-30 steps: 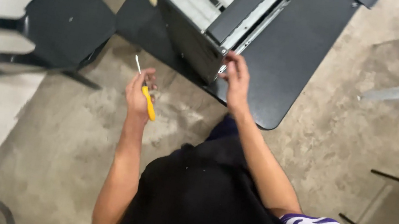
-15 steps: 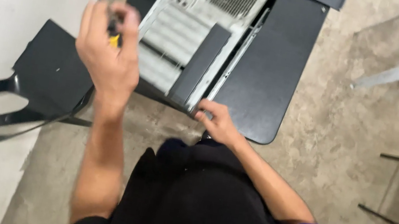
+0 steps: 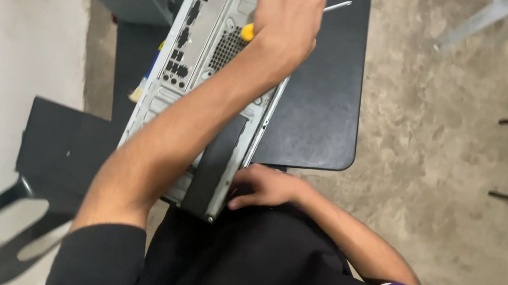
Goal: Reinstalling a motherboard and other internal components into a computer case using a screwdriver.
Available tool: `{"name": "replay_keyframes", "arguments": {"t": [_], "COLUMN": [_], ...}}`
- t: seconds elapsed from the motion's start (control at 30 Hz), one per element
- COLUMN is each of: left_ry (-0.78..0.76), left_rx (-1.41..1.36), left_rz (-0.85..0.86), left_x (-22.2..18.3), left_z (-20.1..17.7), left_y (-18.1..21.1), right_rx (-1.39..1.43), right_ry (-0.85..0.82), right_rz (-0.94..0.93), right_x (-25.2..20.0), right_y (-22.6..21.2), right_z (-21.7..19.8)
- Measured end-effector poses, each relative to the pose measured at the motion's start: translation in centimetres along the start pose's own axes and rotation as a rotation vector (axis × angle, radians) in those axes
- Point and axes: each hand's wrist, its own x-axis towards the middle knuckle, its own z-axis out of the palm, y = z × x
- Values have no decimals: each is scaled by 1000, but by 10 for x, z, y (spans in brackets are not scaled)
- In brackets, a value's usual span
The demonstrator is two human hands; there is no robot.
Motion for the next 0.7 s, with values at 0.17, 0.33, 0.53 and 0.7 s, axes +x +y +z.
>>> {"name": "replay_keyframes", "arguments": {"t": [0.17,0.33,0.53,0.7], "left_ry": [-145,-197,-35,-136], "left_rx": [-230,-320,-349,-473], "left_rz": [121,116,158,142], "left_x": [-2,-10,-31,-38], "left_z": [-8,-20,-41,-62], "left_y": [-25,-47,-56,-63], "right_rx": [163,546,942,1237], "right_ry": [805,1513,1311,1101], "right_rz": [129,205,72,-176], "right_x": [-12,-18,7,-2], "right_y": [110,271,233,259], "right_z": [-75,-146,-165,-160]}}
